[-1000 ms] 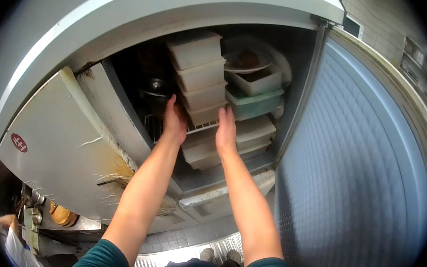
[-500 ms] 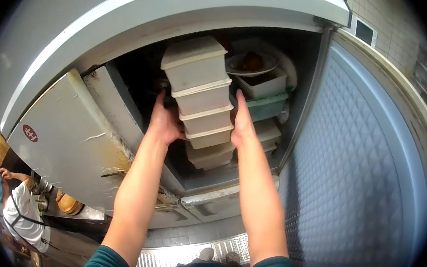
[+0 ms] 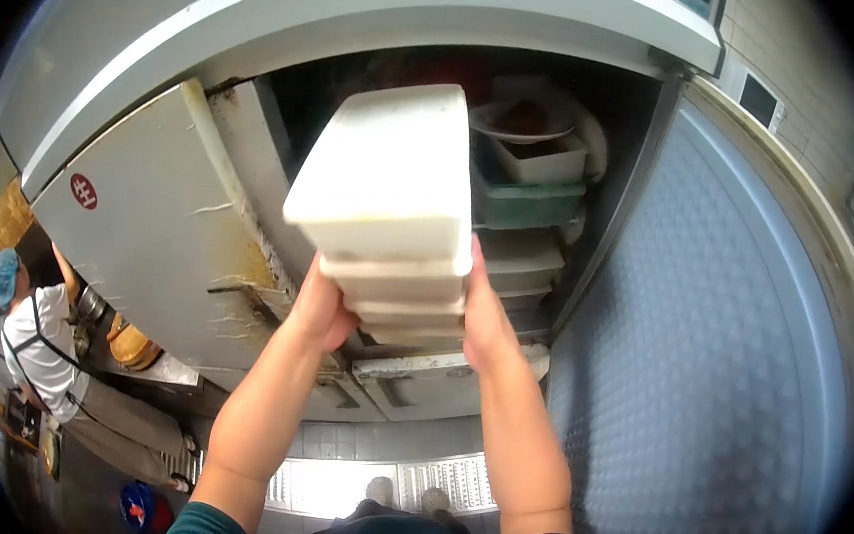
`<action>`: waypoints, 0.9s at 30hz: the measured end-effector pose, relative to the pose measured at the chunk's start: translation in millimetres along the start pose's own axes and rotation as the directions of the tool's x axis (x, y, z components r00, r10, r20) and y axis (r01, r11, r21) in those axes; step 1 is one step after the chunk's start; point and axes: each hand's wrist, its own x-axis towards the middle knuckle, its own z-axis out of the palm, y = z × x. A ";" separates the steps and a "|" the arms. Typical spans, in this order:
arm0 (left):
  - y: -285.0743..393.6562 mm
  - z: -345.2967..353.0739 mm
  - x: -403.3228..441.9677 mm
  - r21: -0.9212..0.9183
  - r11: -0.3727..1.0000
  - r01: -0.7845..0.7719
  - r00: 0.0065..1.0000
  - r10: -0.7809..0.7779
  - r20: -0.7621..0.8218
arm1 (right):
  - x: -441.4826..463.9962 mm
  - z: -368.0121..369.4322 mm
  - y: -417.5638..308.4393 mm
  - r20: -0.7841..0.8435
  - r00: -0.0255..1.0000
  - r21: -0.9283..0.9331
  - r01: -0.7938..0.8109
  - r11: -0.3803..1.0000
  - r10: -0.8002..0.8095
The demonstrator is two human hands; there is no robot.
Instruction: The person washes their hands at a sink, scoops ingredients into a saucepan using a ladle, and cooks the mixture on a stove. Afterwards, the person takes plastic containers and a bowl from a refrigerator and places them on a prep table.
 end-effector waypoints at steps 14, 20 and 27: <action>-183.7 -206.7 -287.6 -0.158 0.964 -0.215 0.901 0.133 -0.412 | -133.2 63.9 259.5 0.641 0.602 -0.402 -0.267 0.876 0.477; -272.3 -264.8 -474.5 -0.240 0.840 -0.486 0.625 0.142 -0.768 | -231.9 183.2 367.8 0.836 -0.066 -0.539 -0.290 0.791 0.545; -295.4 -237.2 -656.7 -0.141 0.462 -0.875 0.097 -0.119 -0.988 | -380.2 291.9 491.8 0.817 -0.480 -0.490 -0.288 0.823 0.319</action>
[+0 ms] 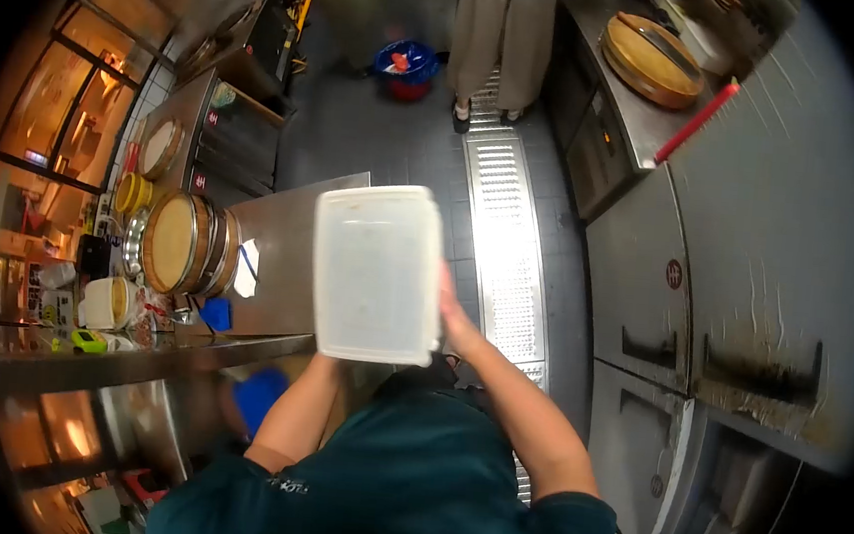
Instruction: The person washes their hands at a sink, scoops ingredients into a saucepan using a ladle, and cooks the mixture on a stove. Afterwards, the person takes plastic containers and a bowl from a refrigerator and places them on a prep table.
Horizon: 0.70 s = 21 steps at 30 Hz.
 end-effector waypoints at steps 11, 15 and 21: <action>76.2 -133.5 15.1 0.101 0.967 -0.232 0.898 0.253 -0.359 | 182.2 112.6 224.7 -0.003 0.989 -0.402 -0.138 0.905 0.149; 55.9 -112.3 52.0 0.278 0.949 -0.148 0.876 0.256 -0.409 | 170.0 103.7 82.5 0.296 0.871 -0.859 0.063 0.507 0.393; -18.4 -10.9 82.1 0.619 0.785 0.026 0.915 0.231 -0.331 | -10.2 17.0 -35.0 -0.028 0.988 -0.607 0.102 0.788 -0.150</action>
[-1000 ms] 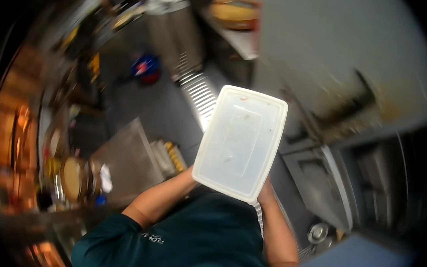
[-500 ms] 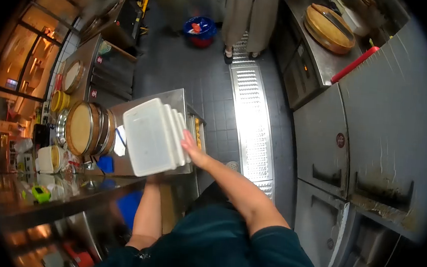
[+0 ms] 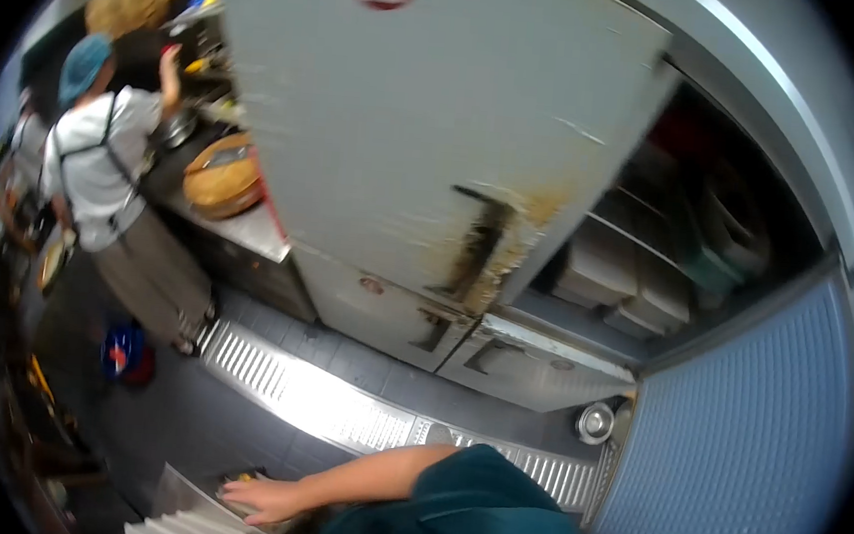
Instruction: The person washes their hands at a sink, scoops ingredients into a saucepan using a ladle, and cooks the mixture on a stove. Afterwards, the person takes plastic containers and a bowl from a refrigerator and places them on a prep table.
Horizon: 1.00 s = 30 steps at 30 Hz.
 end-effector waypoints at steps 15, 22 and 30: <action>-21.1 449.9 -330.0 -0.273 0.084 -0.958 -0.262 0.119 0.958 | -535.9 -476.0 -205.9 -0.780 -0.385 0.015 -0.799 0.601 -0.493; -68.2 666.2 -515.4 -0.478 -0.022 -0.878 -0.460 0.317 0.830 | -573.8 -549.0 -197.9 -0.897 -0.306 0.100 -0.843 0.528 -0.319; -117.1 773.9 -514.9 -0.359 -0.114 -0.926 -0.374 0.384 0.844 | -595.9 -557.2 -201.3 -0.947 -0.254 -0.028 -0.546 0.838 -0.197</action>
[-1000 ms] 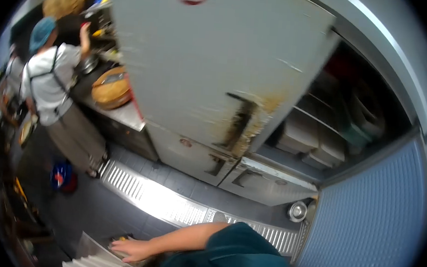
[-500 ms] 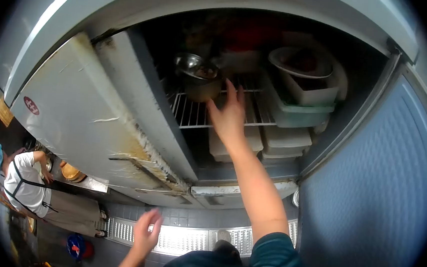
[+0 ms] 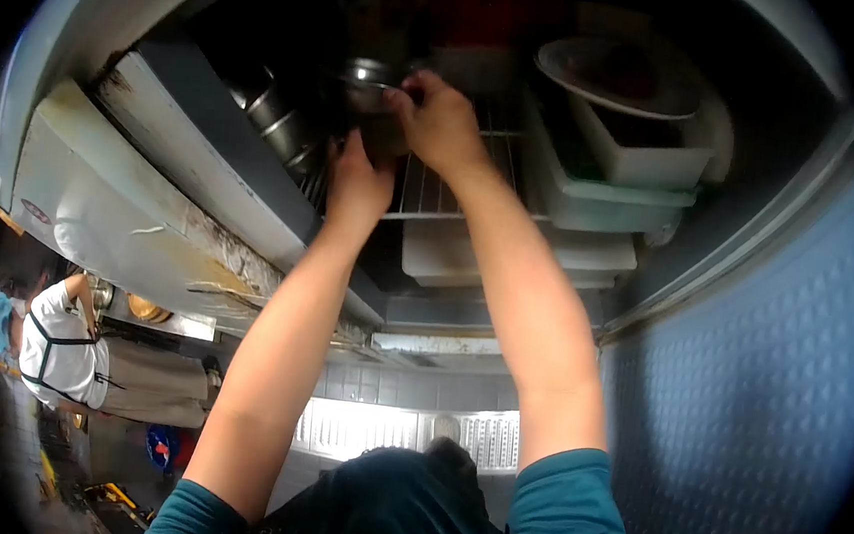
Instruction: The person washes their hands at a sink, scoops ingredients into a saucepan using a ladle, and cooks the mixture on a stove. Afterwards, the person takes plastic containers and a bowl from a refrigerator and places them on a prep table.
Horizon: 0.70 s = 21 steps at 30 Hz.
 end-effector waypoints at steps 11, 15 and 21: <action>-10.3 21.9 32.1 -0.237 0.971 -0.005 0.998 0.021 0.065 | -201.6 -125.8 -111.1 -0.057 0.998 0.008 -0.034 0.999 0.034; 9.7 8.9 24.8 -0.266 0.957 0.113 0.990 -0.084 0.117 | -288.6 -156.2 -99.8 -0.082 0.963 -0.007 -0.259 0.966 0.257; 50.0 -41.9 -17.8 -0.219 0.976 0.000 0.987 0.035 0.155 | -326.2 -157.6 -41.9 -0.358 0.894 -0.268 -0.373 0.888 0.268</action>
